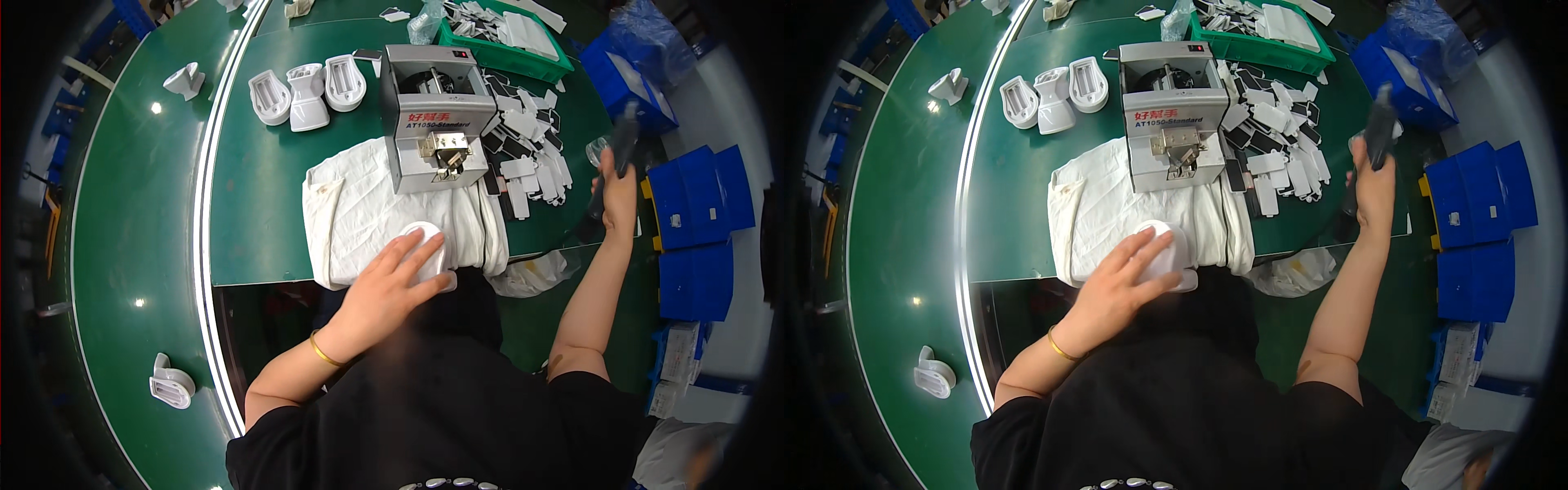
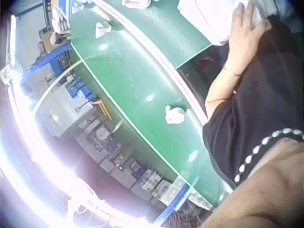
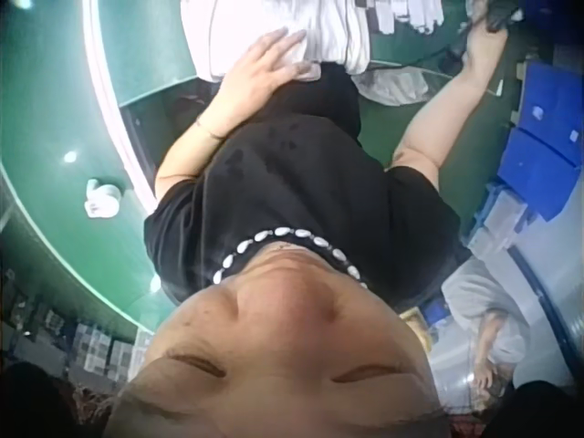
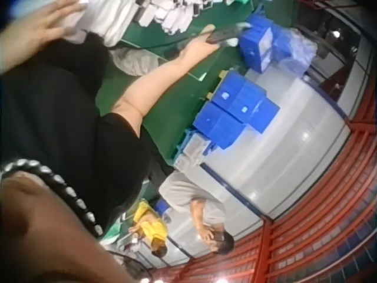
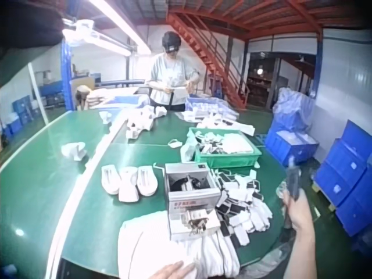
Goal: Assembling plastic housings for electronic devices using a screw dispenser and electric screwdriver on a production line.
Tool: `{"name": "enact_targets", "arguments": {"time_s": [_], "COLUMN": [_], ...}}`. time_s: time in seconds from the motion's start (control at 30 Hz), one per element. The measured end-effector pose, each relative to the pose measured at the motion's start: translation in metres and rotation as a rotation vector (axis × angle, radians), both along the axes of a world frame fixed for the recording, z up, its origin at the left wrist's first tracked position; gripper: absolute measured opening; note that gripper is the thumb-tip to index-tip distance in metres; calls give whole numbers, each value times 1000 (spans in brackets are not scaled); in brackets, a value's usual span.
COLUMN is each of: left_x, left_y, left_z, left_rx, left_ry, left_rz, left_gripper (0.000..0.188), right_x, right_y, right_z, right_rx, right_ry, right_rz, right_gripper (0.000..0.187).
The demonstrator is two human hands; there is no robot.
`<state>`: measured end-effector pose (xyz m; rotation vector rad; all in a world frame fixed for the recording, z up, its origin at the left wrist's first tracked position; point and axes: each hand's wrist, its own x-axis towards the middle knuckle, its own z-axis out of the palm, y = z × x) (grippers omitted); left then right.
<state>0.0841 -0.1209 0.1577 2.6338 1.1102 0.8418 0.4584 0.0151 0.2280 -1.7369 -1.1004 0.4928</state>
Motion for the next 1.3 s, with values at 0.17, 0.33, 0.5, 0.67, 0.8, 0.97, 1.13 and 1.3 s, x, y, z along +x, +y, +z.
{"name": "enact_targets", "arguments": {"time_s": [0.17, 0.33, 0.5, 0.67, 0.8, 0.97, 1.13, 1.3], "left_x": [-52, -187, -347, -352, -348, -391, -373, -341], "left_y": [7, 50, 46, 20, -69, -201, -203, -200], "left_z": [-28, -21, -84, -79, -36, -6, 5, 47], "left_rx": [34, 206, 50, -81, -69, -766, -671, -764], "left_ry": [-390, -614, -646, -416, 685, 54, -265, -331], "left_rz": [361, 1175, 1515, 1636, 1812, 1848, 1608, 1268], "left_gripper": [50, 37, 51, 73, 83, 74, 67, 73], "right_x": [82, 72, 68, 59, 48, 9, -49, -57], "right_y": [18, 22, 36, 28, 8, -2, 4, 16], "right_z": [-82, -82, -81, -77, -63, -59, -75, -86], "right_rx": [-472, -629, -649, -671, -420, -132, -65, -87], "right_ry": [-798, -775, -777, -849, -964, -754, -703, -818], "right_rz": [-274, -314, -265, -280, -324, 50, 224, 153], "right_gripper": [82, 76, 77, 78, 64, 21, 28, 52]}}
